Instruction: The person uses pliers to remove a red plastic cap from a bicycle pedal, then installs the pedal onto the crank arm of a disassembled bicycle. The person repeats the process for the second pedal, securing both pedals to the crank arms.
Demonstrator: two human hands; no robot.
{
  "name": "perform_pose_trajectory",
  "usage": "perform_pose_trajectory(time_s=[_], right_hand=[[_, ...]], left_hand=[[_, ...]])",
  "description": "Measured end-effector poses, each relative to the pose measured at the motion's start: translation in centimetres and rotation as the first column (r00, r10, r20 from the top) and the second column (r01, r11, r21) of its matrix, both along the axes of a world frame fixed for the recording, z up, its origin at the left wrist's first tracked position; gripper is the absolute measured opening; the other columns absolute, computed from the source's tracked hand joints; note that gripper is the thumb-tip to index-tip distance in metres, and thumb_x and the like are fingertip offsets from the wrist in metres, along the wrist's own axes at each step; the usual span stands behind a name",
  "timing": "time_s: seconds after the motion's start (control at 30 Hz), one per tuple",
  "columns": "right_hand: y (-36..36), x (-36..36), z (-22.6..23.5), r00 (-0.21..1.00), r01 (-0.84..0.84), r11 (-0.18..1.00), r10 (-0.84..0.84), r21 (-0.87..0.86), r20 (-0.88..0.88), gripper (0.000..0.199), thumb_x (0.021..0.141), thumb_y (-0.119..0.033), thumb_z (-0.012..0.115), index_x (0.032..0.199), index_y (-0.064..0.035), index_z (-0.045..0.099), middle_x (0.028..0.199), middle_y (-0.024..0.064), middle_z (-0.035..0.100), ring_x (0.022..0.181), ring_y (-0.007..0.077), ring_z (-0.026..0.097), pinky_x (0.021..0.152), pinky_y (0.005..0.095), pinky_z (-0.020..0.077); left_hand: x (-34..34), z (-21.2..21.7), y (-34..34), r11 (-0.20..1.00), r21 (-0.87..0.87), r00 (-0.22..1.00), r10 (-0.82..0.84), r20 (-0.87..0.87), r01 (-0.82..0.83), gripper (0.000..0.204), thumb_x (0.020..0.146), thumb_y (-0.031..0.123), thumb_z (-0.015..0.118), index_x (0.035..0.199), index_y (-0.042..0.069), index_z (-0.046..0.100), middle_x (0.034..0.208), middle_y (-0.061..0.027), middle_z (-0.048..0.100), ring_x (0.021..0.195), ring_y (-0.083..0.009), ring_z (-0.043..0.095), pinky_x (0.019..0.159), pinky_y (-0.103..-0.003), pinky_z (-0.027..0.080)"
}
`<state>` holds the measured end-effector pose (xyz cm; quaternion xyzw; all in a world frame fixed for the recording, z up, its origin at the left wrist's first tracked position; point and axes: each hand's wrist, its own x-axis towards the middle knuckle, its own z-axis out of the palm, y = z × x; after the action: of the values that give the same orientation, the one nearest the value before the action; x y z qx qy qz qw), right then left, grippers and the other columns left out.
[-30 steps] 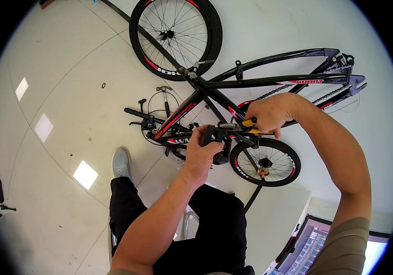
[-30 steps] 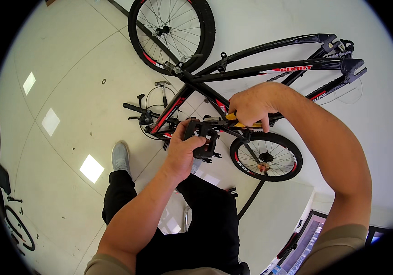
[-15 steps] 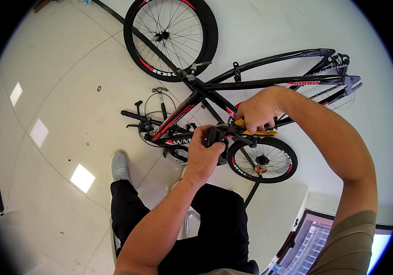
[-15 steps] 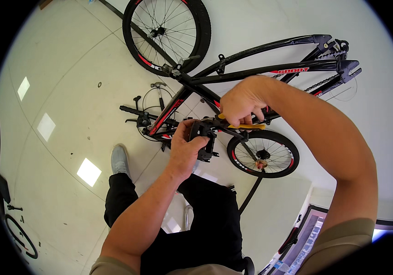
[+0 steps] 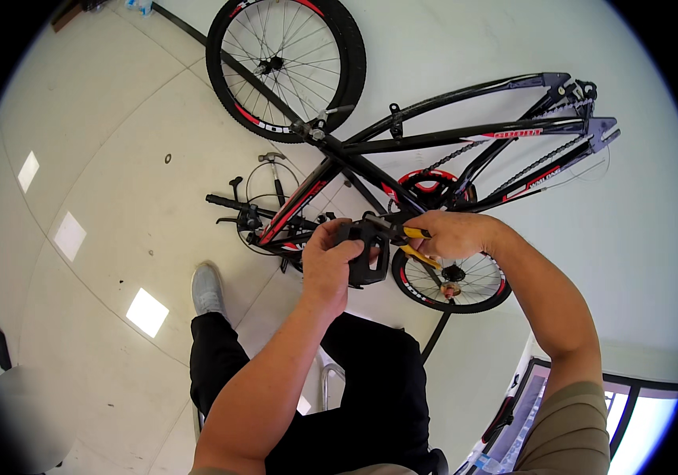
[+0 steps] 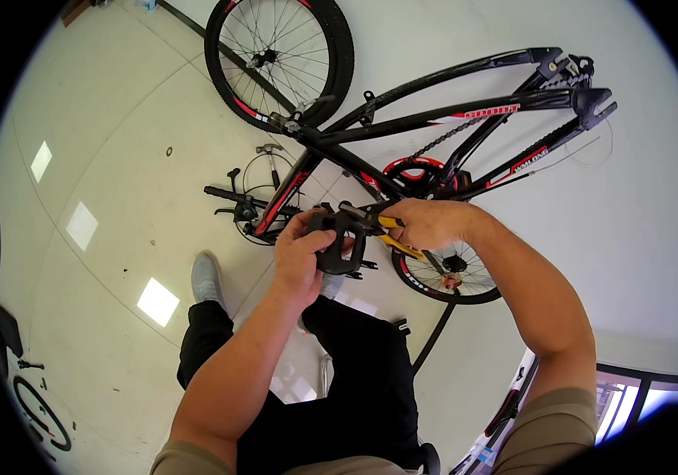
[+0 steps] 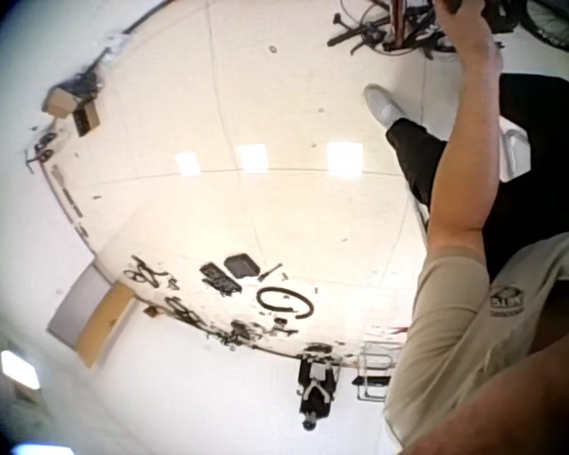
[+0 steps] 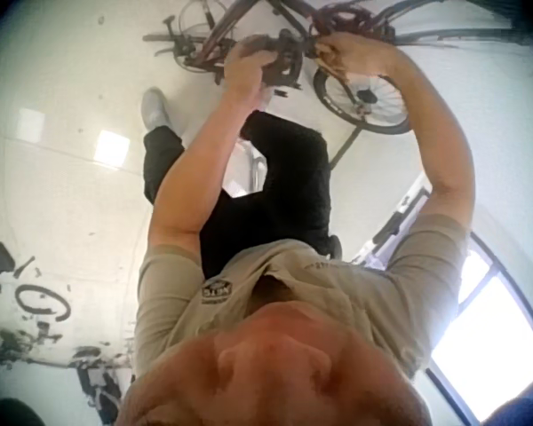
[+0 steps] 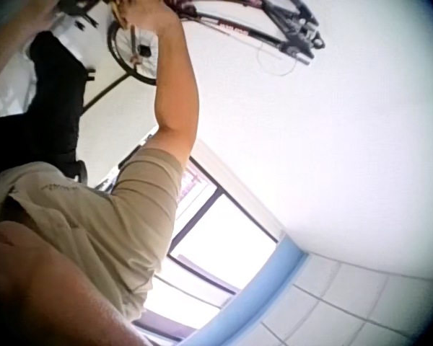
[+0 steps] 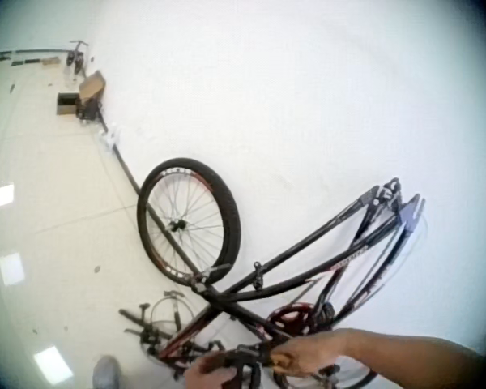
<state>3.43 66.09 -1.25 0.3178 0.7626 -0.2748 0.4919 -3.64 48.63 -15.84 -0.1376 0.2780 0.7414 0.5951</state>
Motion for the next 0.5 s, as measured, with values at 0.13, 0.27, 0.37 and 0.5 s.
perform_pose_trajectory(time_s=[0.13, 0.27, 0.37, 0.5], right_hand=[[1.4, 4.7, 0.3, 0.979, 0.201, 0.972, -0.204, -0.125, -0.01, 0.014, 0.086, -0.004, 0.053, 0.099, -0.0016, 0.057, 0.09, 0.0045, 0.064, 0.079, 0.0164, 0.06, 0.074, 0.0331, 0.0494], [-0.9, 8.0, 1.8, 0.883, 0.447, 0.874, -0.465, -0.19, -0.061, 0.036, 0.084, 0.005, 0.053, 0.119, 0.0004, 0.059, 0.117, 0.0109, 0.066, 0.105, 0.02, 0.064, 0.092, 0.0342, 0.0513], [-3.7, 11.5, 0.9, 0.793, 0.431, 0.777, -0.569, -0.459, -0.218, 0.046, 0.081, 0.005, 0.054, 0.127, 0.0037, 0.056, 0.125, 0.014, 0.065, 0.111, 0.0232, 0.063, 0.1, 0.0372, 0.0483], [-10.3, 12.8, -3.4, 0.355, 0.248, 0.2, -0.929, -0.948, -0.103, 0.073, 0.08, 0.001, 0.059, 0.147, 0.0106, 0.032, 0.131, 0.0268, 0.056, 0.122, 0.0387, 0.058, 0.107, 0.0486, 0.0418]], left_hand=[[-0.3, 0.2, -0.1, 0.998, 0.057, 0.999, -0.02, 0.025, 0.019, 0.042, 0.081, -0.005, 0.061, 0.121, -0.004, 0.049, 0.103, -0.0179, 0.064, 0.084, -0.0287, 0.072, 0.077, -0.04, 0.062], [-1.0, 0.1, -0.2, 0.995, 0.076, 0.997, -0.069, 0.018, 0.067, 0.036, 0.086, -0.001, 0.062, 0.12, -0.001, 0.051, 0.106, -0.0191, 0.064, 0.09, -0.0315, 0.071, 0.08, -0.046, 0.062], [-1.4, 0.9, -0.6, 0.992, 0.095, 0.995, -0.088, 0.055, 0.083, 0.037, 0.089, 0.004, 0.062, 0.123, -0.001, 0.049, 0.108, -0.0178, 0.064, 0.09, -0.0303, 0.071, 0.078, -0.043, 0.062], [-1.3, 0.0, -1.0, 0.991, 0.091, 0.994, -0.099, 0.034, 0.096, 0.028, 0.095, 0.018, 0.06, 0.118, 0.002, 0.054, 0.107, -0.0132, 0.066, 0.096, -0.0303, 0.07, 0.082, -0.045, 0.06]])
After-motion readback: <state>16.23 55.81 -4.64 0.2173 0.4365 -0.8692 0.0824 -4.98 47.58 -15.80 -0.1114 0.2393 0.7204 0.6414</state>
